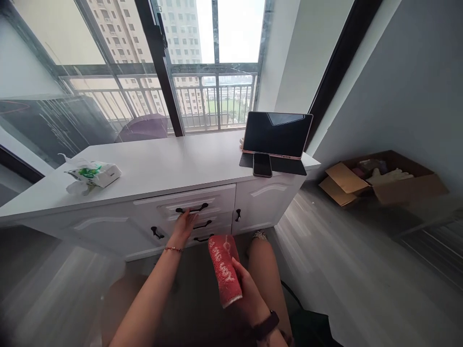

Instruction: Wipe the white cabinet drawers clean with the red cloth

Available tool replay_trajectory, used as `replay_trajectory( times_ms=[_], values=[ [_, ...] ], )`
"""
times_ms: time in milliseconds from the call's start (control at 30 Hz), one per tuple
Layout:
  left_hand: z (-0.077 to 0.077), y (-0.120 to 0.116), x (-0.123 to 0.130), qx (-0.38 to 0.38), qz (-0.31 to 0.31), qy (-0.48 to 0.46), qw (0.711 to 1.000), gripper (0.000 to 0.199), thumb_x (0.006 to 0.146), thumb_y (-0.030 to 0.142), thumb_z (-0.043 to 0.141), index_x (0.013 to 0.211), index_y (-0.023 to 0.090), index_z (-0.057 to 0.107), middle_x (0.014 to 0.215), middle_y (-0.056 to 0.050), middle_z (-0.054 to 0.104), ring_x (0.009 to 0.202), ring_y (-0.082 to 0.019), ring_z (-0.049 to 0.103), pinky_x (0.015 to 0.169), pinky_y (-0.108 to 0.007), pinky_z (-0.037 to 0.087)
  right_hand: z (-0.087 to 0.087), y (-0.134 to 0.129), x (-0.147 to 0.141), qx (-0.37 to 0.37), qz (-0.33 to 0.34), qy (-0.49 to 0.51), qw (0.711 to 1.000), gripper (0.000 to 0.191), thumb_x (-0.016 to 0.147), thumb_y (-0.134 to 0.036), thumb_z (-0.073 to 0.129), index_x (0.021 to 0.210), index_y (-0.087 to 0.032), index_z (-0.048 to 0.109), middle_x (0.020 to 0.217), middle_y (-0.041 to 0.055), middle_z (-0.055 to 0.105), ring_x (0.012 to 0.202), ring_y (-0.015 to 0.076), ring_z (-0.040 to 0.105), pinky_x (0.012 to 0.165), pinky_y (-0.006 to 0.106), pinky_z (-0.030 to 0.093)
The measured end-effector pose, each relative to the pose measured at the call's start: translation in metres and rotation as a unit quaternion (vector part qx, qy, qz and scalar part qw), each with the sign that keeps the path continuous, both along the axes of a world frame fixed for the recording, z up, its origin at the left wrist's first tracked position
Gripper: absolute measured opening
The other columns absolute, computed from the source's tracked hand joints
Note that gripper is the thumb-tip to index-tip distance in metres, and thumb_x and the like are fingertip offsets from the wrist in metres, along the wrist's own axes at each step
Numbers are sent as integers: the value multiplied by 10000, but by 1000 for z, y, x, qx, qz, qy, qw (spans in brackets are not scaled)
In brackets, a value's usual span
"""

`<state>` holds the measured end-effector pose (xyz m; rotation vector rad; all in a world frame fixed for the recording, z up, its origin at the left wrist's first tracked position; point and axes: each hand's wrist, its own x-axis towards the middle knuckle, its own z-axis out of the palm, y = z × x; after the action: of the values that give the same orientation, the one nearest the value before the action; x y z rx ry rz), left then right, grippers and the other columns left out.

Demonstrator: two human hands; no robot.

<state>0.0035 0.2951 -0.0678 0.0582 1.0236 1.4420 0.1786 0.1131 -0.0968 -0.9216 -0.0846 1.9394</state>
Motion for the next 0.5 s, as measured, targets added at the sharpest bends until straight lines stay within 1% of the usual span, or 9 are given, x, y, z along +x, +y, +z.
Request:
replay_trajectory(
  times_ms=[67, 167, 233, 367, 433, 500],
  values=[
    [-6, -10, 4, 17, 15, -1, 1000, 235, 859, 45, 532, 669, 172, 483, 679, 26, 577, 625, -77, 572, 833, -338, 534, -1, 0, 1, -25, -19, 29, 999, 235, 714, -353, 739, 776, -148, 642, 670, -3, 679, 552, 104, 614, 559, 205, 490],
    [-14, -31, 11, 38, 35, 10, 999, 212, 858, 78, 547, 680, 171, 479, 727, 26, 594, 659, -78, 575, 850, -371, 532, -9, -1, 5, -17, -16, 34, 999, 252, 724, -370, 732, 791, -143, 643, 653, 8, 669, 508, 101, 582, 495, 202, 451],
    [-19, -47, 15, 53, 50, 24, 997, 181, 854, 106, 560, 699, 173, 494, 758, 29, 595, 685, -75, 575, 855, -367, 530, -18, -2, 7, 9, -10, 51, 999, 272, 716, -401, 729, 786, -155, 636, 627, -1, 641, 476, 87, 532, 448, 190, 403],
    [-29, -79, 21, 73, 70, 40, 994, 119, 833, 140, 584, 733, 182, 533, 807, 35, 578, 717, -74, 565, 863, -382, 528, -33, -7, 8, 86, -1, 122, 989, 291, 706, -443, 710, 792, -184, 610, 613, -34, 555, 454, 56, 404, 388, 158, 280],
    [-32, -91, 24, 85, 76, 40, 993, 79, 816, 170, 607, 762, 189, 554, 835, 29, 571, 743, -84, 563, 862, -404, 530, -32, -12, 7, 108, -5, 144, 984, 298, 692, -452, 716, 795, -193, 610, 597, -47, 508, 455, 50, 359, 376, 146, 234],
    [-34, -100, 27, 97, 81, 44, 991, 70, 797, 211, 638, 799, 196, 570, 891, 13, 574, 814, -104, 572, 866, -407, 528, -24, -16, 6, 114, -18, 152, 982, 289, 668, -444, 738, 757, -200, 612, 593, -50, 496, 455, 43, 334, 371, 137, 215]
  ],
)
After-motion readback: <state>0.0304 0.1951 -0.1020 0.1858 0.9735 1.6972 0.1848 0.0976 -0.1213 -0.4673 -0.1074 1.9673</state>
